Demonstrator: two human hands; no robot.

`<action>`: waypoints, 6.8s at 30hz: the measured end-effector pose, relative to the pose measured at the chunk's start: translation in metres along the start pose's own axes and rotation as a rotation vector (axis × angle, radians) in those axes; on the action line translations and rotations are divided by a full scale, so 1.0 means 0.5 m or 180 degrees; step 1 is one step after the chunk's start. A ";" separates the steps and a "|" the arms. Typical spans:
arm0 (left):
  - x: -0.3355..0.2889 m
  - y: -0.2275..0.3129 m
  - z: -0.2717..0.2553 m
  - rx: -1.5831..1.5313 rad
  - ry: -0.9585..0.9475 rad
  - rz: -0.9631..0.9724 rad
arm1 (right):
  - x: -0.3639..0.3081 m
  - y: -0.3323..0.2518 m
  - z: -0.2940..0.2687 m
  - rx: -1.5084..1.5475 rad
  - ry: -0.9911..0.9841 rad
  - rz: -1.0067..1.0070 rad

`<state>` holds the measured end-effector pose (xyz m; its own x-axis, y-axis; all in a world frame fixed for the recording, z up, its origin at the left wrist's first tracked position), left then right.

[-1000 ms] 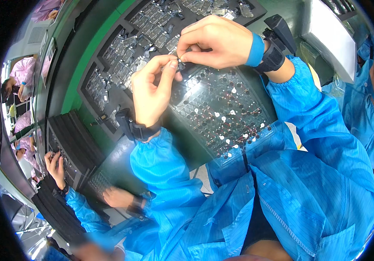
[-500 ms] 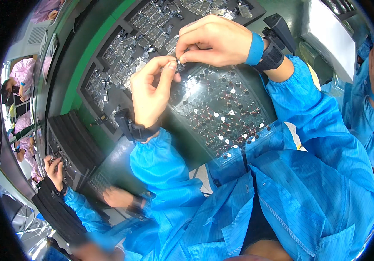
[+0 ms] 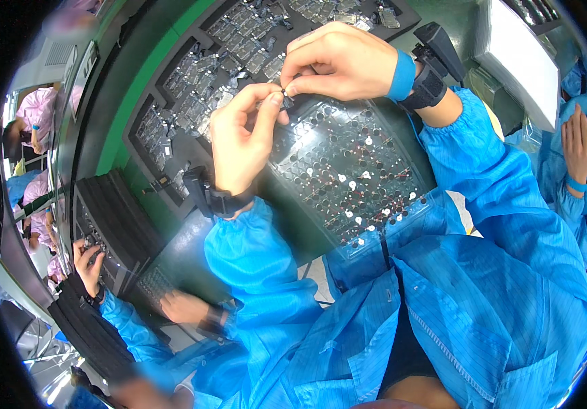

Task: Manually assembling small electronic components on a printed circuit board at a factory workstation.

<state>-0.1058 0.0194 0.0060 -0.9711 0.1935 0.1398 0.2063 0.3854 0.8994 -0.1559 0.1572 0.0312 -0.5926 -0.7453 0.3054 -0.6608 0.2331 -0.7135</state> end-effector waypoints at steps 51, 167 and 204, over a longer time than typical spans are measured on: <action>0.052 0.065 -0.015 0.1600 0.0989 0.0212 | -0.014 0.109 -0.153 0.0013 0.1813 0.0357; -0.016 0.049 -0.033 0.0530 0.1417 0.0926 | -0.021 0.035 0.001 0.1344 0.0096 0.0847; -0.007 0.051 -0.025 0.0633 0.1165 0.0871 | -0.029 -0.043 -0.012 -0.0855 0.0709 -0.0992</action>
<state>-0.0988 0.0172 0.0335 -0.8492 -0.0040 0.5280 0.4438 0.5363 0.7179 -0.1359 0.1669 0.0460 -0.4120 -0.6601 0.6281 -0.9014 0.1947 -0.3867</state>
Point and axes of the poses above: each hand's wrist, its own x-axis towards the middle knuckle, its own z-axis out of the palm, y = z × x, the point moved 8 cm from there along x, towards the middle knuckle, and after that the axes turned 5 degrees about z, right-handed, at the moved point
